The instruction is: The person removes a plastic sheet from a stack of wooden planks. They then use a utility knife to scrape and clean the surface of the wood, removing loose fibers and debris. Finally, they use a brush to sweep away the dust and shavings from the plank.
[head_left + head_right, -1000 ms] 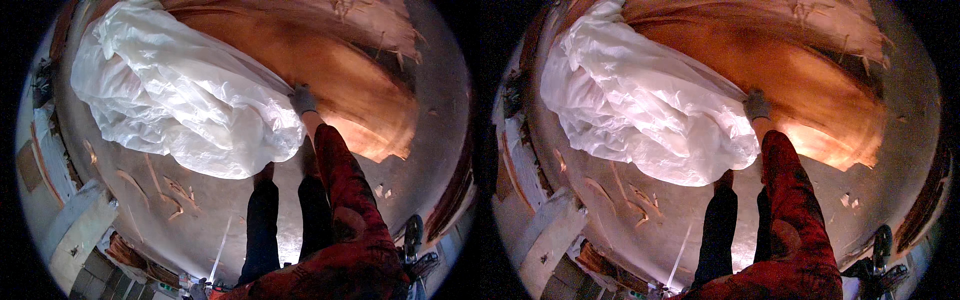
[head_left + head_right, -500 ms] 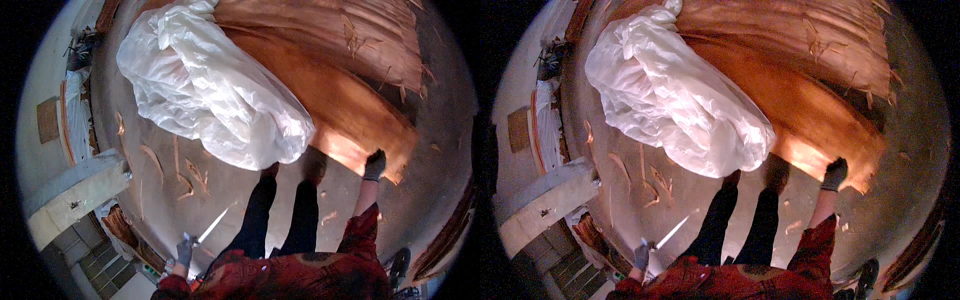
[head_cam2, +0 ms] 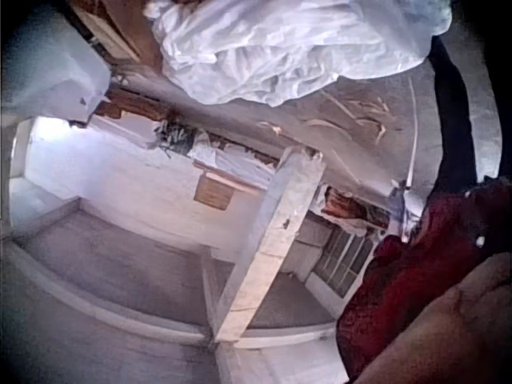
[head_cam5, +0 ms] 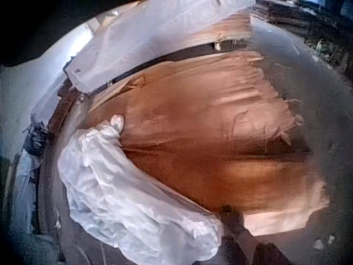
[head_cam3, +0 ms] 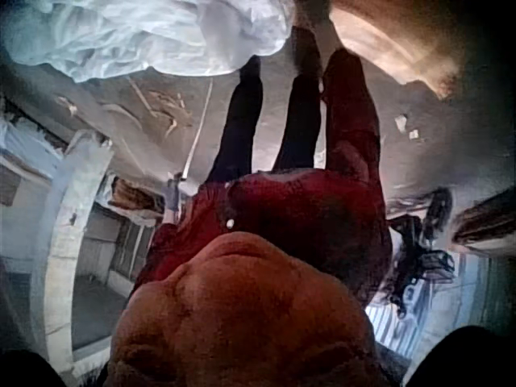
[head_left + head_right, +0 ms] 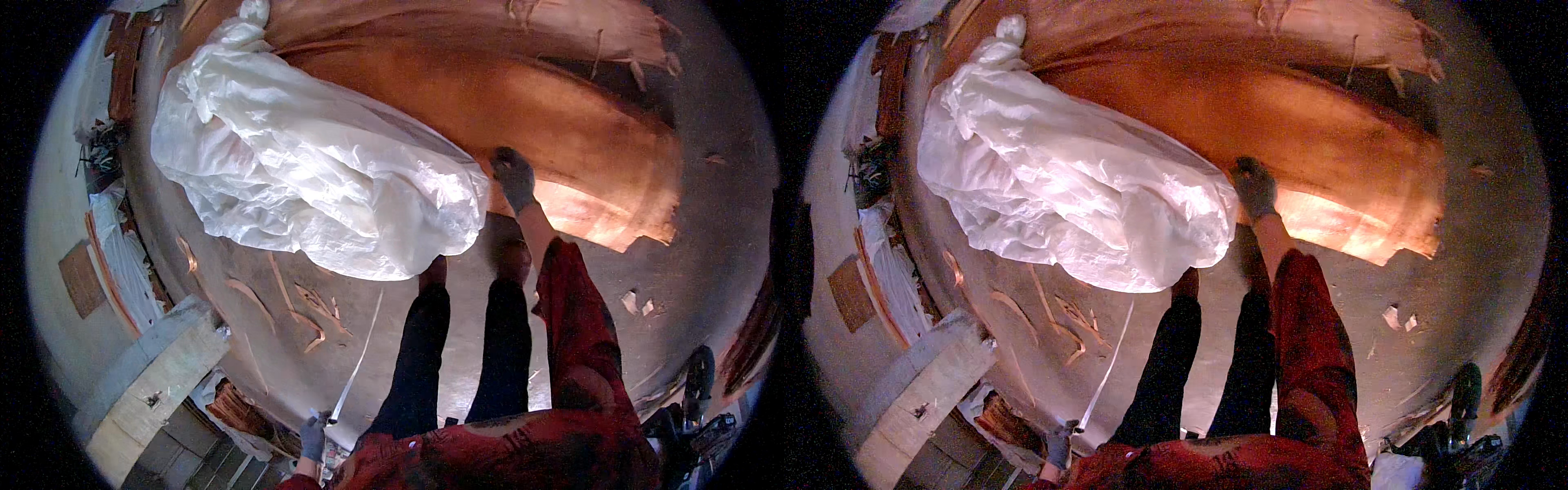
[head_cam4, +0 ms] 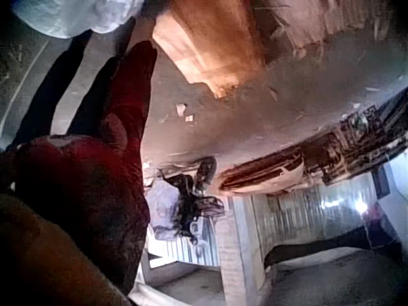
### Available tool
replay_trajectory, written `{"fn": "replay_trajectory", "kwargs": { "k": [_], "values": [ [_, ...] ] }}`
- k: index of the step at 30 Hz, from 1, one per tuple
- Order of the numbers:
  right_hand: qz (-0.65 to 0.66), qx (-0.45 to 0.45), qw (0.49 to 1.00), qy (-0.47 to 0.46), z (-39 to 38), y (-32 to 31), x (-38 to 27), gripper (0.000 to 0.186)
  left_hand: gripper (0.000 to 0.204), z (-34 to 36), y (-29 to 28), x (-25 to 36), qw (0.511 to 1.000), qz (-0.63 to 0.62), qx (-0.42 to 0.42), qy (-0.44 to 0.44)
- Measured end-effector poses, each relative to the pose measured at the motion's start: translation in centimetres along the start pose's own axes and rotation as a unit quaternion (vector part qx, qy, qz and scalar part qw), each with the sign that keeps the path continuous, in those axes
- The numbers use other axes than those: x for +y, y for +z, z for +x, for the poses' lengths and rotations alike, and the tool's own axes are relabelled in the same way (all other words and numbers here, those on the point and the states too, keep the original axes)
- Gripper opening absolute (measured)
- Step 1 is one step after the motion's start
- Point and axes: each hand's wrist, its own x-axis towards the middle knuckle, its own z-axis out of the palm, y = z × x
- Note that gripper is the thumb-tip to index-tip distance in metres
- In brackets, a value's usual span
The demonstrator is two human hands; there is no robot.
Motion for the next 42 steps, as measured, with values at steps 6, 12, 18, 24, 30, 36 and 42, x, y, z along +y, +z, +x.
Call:
{"fn": "replay_trajectory", "kwargs": {
  "k": [6,12,18,24,30,36,42],
  "values": [
    [-0.181,0.018,0.983,0.016,4.1,9.4,-3.5,0.031,0.026,-0.7,1.2,-0.3,0.971,-0.181,0.066,-0.138],
    [-0.249,-0.076,0.965,-0.037,5.2,12.0,-4.8,0.016,0.021,-1.9,1.2,-4.5,0.997,0.076,0.022,-0.027],
    [0.376,-0.096,0.904,0.181,-0.5,4.8,-7.5,0.025,0.022,-1.6,0.2,-7.2,0.992,-0.043,-0.012,-0.115],
    [0.174,0.118,0.976,0.048,-5.6,-16.8,-6.0,0.013,0.027,-4.0,0.1,-2.0,0.999,0.031,-0.008,0.009],
    [0.165,-0.087,0.963,0.196,-14.1,-38.2,-5.5,0.038,0.025,-5.6,-1.4,3.1,0.996,0.052,-0.014,0.077],
    [-0.240,0.079,0.957,0.141,-21.4,-52.9,-4.9,0.030,0.021,-7.7,-2.0,7.1,0.984,-0.040,0.009,0.172],
    [-0.178,0.395,0.871,0.234,-26.5,-66.1,-7.3,0.037,0.023,-5.8,-1.9,3.3,0.979,-0.052,-0.007,0.199]
  ]
}}
